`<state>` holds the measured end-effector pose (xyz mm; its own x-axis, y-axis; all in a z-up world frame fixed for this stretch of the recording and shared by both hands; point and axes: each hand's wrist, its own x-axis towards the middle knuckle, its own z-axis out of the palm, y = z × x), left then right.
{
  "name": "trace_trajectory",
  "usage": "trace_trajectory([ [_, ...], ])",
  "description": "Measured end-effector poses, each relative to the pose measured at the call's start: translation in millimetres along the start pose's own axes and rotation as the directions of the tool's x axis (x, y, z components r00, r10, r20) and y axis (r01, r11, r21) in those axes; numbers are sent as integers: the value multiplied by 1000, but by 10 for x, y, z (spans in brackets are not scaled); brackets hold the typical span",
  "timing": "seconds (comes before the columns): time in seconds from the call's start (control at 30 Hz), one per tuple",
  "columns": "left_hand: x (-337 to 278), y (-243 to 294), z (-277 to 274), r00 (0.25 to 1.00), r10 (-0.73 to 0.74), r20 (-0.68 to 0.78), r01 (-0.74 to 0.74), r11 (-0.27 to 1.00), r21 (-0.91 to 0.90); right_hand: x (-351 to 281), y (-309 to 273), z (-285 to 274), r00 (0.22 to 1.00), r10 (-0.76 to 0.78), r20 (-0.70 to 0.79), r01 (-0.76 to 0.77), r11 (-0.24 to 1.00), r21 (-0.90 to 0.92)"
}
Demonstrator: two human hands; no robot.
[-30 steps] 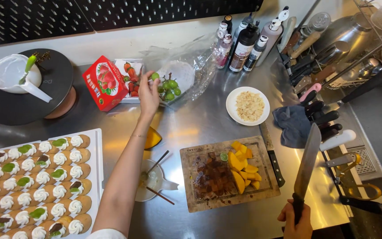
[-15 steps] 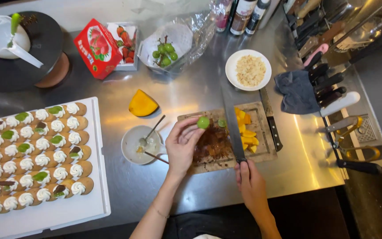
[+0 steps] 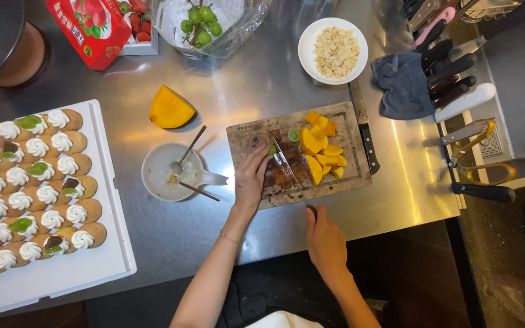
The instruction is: Decorating mini cream desserts with slices of green grapes and mango.
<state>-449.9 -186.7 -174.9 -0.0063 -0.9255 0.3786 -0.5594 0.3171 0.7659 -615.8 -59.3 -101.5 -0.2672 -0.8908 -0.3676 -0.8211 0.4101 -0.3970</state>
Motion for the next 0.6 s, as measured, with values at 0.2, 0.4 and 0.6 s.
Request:
trace_trajectory([
  [0.2,-19,-18,6,1000,-7,-3,7,1000,8,-15,42,63,999,-22,23,23,998,-56],
  [0.4,-2,12,-25,1000,-8,22,8,1000,2,-44,40,71,999,-40,15,41,994,-101],
  [0.6,8,18,-41,1000,-1,6,1,1000,-31,132,-91,170,995,-96,-38,92,991,-95],
])
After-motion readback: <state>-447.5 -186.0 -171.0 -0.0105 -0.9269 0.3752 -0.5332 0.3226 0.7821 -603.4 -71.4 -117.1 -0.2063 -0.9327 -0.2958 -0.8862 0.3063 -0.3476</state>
